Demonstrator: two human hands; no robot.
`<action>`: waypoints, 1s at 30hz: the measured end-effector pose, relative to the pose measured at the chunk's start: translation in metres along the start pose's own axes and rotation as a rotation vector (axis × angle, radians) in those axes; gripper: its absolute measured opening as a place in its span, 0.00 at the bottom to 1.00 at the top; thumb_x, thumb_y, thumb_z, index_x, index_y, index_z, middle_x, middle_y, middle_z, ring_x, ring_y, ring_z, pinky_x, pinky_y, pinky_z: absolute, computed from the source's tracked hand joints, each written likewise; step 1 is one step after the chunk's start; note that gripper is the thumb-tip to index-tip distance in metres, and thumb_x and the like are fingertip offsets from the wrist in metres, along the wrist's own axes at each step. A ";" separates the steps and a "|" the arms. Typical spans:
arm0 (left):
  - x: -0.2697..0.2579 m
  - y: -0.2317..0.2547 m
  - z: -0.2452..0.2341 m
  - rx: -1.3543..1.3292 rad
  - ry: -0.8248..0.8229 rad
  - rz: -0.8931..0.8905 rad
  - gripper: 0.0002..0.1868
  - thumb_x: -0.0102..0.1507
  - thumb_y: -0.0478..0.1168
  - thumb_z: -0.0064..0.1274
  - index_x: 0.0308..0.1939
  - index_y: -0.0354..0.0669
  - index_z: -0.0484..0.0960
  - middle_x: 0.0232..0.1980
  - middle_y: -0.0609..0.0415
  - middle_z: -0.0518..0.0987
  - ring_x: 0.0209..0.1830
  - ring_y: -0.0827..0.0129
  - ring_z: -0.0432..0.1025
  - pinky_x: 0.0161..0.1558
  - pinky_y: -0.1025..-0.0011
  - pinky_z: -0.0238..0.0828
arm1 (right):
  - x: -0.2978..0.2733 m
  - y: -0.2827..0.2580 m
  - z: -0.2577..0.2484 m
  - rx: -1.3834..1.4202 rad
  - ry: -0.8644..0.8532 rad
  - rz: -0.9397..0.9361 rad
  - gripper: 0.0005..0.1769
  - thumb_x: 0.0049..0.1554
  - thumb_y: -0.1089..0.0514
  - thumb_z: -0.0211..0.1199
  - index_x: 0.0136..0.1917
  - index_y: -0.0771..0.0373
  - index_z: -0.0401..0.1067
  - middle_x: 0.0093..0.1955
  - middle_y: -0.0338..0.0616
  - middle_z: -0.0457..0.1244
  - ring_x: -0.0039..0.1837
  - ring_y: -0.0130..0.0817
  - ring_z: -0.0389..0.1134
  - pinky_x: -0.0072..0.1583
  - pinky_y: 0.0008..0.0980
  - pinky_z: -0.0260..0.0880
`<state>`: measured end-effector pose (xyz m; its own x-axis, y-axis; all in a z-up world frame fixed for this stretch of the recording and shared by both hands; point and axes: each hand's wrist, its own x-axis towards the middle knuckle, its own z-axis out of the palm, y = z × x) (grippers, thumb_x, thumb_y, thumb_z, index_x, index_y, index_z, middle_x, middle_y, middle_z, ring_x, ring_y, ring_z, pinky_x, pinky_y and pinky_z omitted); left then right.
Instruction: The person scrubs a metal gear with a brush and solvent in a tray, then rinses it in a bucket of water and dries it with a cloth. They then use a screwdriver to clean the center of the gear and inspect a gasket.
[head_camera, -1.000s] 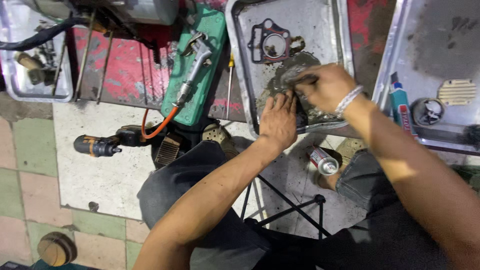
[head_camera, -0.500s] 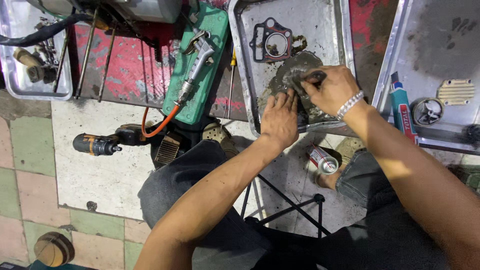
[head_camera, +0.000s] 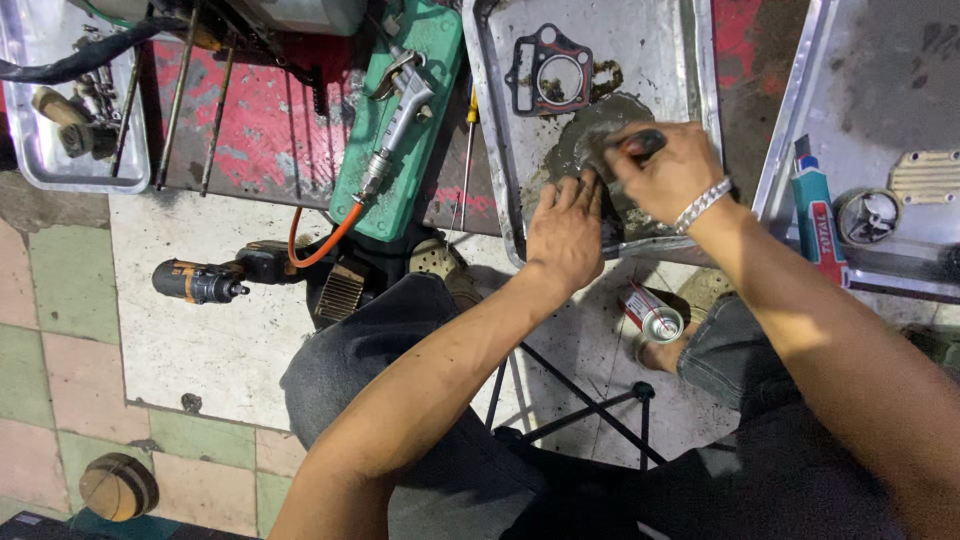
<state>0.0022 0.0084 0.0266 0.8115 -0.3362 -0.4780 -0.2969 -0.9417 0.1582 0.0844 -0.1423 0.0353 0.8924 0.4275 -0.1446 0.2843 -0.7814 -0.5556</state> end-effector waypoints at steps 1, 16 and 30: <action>0.002 0.000 0.000 0.011 -0.010 0.003 0.40 0.59 0.43 0.45 0.74 0.30 0.60 0.79 0.46 0.57 0.72 0.59 0.55 0.67 0.63 0.48 | -0.001 0.000 0.002 0.016 -0.004 -0.012 0.11 0.57 0.54 0.69 0.51 0.60 0.82 0.39 0.50 0.72 0.38 0.41 0.72 0.43 0.39 0.73; 0.006 -0.003 0.001 -0.082 0.169 0.015 0.40 0.50 0.45 0.51 0.67 0.35 0.72 0.73 0.47 0.69 0.66 0.60 0.61 0.64 0.60 0.52 | 0.004 0.020 -0.035 -0.010 0.151 -0.058 0.10 0.61 0.52 0.70 0.51 0.61 0.81 0.41 0.49 0.71 0.43 0.43 0.73 0.54 0.38 0.73; 0.082 -0.006 0.013 0.128 0.401 0.134 0.12 0.60 0.40 0.53 0.39 0.35 0.86 0.41 0.45 0.85 0.53 0.54 0.72 0.53 0.57 0.63 | -0.010 0.015 -0.070 0.029 0.128 0.127 0.11 0.61 0.51 0.70 0.51 0.60 0.82 0.39 0.49 0.71 0.39 0.43 0.72 0.47 0.38 0.72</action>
<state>0.0640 -0.0134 -0.0243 0.8854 -0.4572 -0.0840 -0.4518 -0.8889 0.0758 0.1045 -0.1899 0.0858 0.9584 0.2630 -0.1110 0.1575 -0.8113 -0.5630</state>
